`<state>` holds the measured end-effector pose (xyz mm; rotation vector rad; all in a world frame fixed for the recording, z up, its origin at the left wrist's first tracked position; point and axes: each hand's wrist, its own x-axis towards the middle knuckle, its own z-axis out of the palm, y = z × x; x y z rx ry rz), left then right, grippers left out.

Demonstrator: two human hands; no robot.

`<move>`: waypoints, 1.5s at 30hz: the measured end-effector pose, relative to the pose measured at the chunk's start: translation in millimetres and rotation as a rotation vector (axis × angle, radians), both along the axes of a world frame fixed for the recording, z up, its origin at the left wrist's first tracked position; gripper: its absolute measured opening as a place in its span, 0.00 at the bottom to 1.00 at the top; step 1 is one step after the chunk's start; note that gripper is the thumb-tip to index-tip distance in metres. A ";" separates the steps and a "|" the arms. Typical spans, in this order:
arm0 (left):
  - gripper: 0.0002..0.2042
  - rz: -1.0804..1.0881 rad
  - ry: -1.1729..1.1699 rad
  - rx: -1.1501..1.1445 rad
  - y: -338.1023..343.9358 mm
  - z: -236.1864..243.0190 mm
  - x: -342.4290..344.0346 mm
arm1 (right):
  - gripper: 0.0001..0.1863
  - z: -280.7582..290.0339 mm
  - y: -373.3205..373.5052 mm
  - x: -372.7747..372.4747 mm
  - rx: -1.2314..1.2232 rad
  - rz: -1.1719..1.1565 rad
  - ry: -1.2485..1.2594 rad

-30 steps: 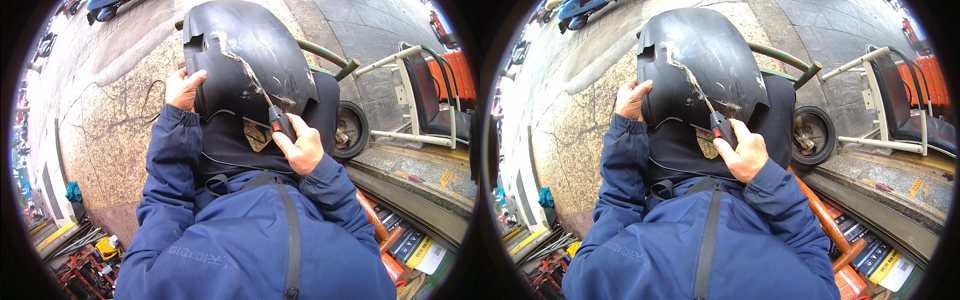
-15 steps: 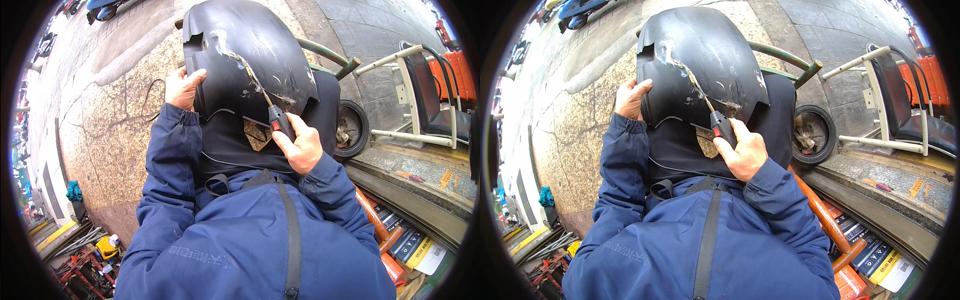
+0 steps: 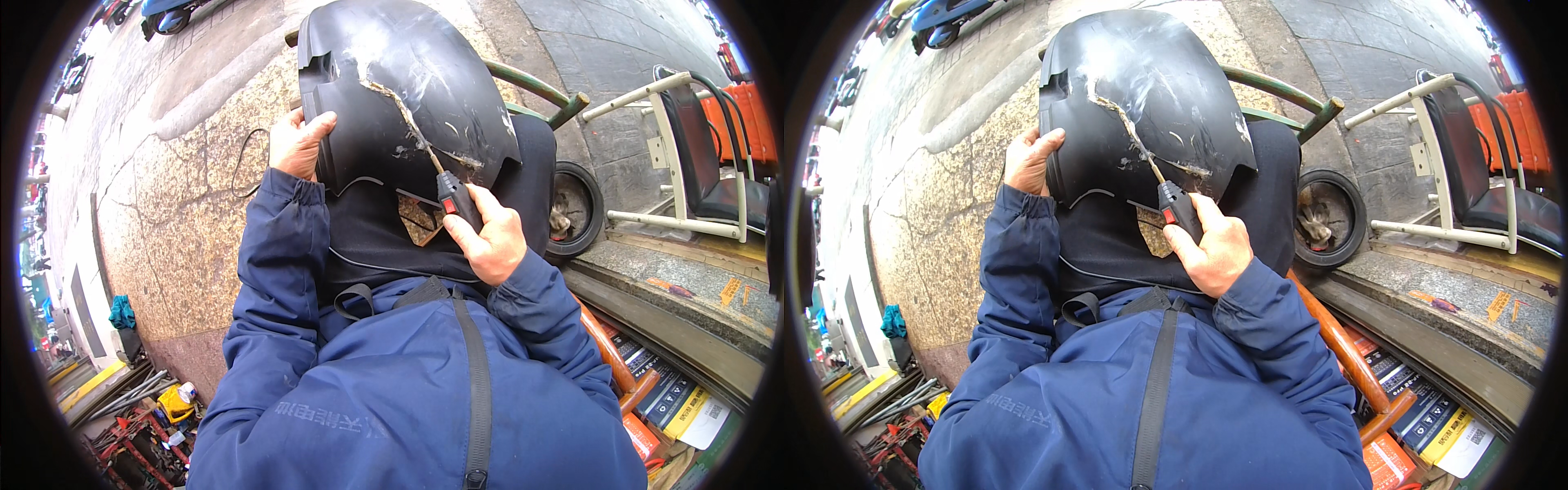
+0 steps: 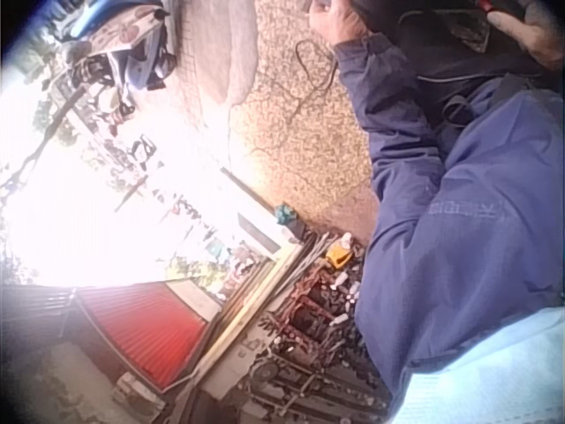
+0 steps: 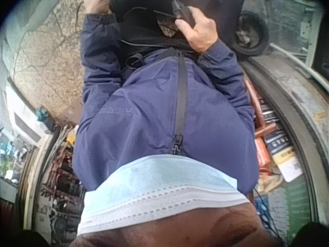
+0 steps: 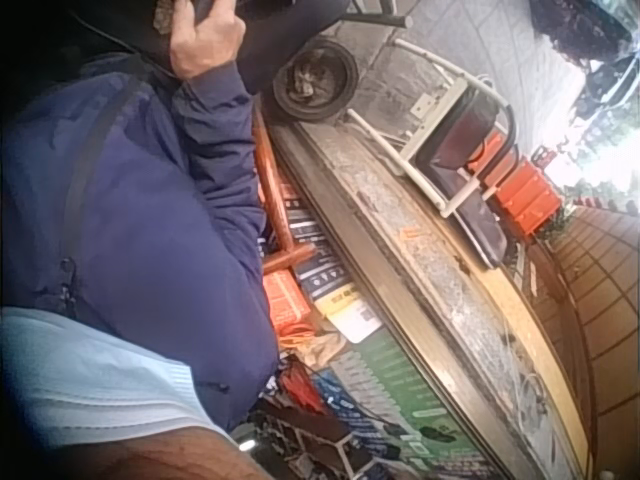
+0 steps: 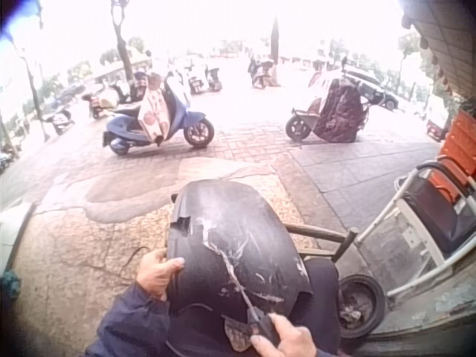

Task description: The person uses a soldering iron to melt and fuse a crack in a black plastic motorcycle fender. They hold the fender with one hand and guide the soldering iron along the crack with the other, producing smoke as the plastic melts.

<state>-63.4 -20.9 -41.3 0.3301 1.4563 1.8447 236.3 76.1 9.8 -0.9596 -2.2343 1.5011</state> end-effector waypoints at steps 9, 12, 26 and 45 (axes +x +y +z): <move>0.16 0.003 0.026 -0.008 -0.8 -2.6 -0.8 | 0.21 -1.8 -1.0 0.3 0.036 0.010 0.041; 0.15 0.006 0.031 -0.003 -1.1 -4.1 -1.0 | 0.21 -1.8 -1.2 0.5 0.023 0.017 0.030; 0.15 -0.003 0.034 -0.021 -1.8 -2.4 -1.3 | 0.24 8.9 7.4 -4.0 -0.024 0.018 -0.062; 0.16 0.001 -0.003 0.027 -2.0 -7.7 -1.6 | 0.22 8.2 9.5 -8.7 0.016 0.048 -0.098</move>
